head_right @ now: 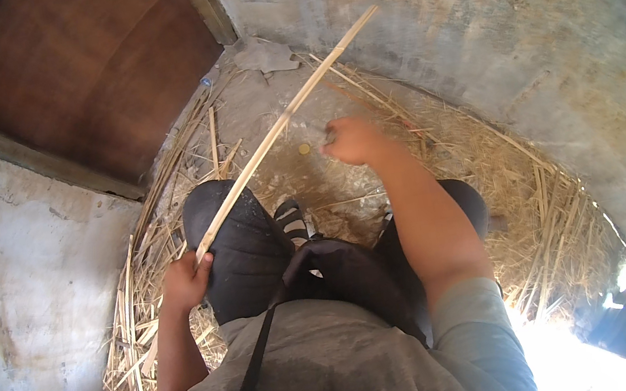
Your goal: The person sits on the floor and uses a knife to shave a long bamboo stick. They hold the stick with their left hand and scrape the surface with the knife in their right hand, removing thin strips of bamboo.
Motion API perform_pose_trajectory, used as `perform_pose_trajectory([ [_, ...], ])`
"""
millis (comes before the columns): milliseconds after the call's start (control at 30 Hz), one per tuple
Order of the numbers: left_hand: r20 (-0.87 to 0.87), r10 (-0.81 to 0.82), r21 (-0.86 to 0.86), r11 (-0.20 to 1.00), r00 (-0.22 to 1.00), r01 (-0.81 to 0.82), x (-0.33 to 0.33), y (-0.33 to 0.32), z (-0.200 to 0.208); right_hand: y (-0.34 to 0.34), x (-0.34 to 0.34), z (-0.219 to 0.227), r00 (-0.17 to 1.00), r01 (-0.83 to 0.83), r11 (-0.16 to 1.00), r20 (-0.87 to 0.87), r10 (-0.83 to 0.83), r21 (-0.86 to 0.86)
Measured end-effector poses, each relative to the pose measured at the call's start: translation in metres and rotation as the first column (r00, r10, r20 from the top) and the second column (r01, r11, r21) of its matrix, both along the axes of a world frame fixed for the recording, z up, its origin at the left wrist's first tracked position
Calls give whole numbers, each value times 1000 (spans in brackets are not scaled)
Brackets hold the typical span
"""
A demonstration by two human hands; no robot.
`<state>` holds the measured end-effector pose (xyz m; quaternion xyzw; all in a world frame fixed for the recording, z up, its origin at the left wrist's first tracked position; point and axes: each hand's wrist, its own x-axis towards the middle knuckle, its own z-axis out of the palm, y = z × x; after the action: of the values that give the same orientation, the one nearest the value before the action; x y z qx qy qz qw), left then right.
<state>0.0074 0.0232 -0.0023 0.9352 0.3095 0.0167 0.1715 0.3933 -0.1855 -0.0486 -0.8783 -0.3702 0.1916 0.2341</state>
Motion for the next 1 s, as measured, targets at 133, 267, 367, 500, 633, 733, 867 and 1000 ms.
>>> perform_pose_trajectory([
  [133, -33, -6, 8, 1000, 999, 7, -4, 4, -1, 24, -45, 0, 929, -369, 929, -13, 369, 3],
  [267, -26, -6, 43, 999, 1000, 8, -5, 3, 0, 36, -60, 20, 879, -473, 878, -100, 466, -74],
  [367, 19, 2, 29, 1000, 1000, -2, -4, 0, -1, 26, -39, 8, 930, -362, 932, -68, 362, 5],
  [500, -25, 13, 9, 1000, 1000, -13, 0, -1, 4, 8, -8, -4, 995, -76, 997, -69, 76, 2],
  [633, -46, 15, -4, 1000, 999, -15, -1, 3, 2, 6, -11, 3, 997, -70, 997, 15, 70, -32],
  [733, -51, 18, -1, 1000, 999, -18, 0, 1, 4, 15, -27, 7, 970, -241, 971, -20, 240, -7],
  [867, -35, 1, 33, 999, 999, 0, -1, 2, 1, 33, -64, 9, 895, -444, 894, -73, 440, -55],
  [1000, -24, 15, 19, 1000, 1000, -14, -4, 1, 0, 36, -68, 20, 885, -465, 881, -67, 460, -86],
])
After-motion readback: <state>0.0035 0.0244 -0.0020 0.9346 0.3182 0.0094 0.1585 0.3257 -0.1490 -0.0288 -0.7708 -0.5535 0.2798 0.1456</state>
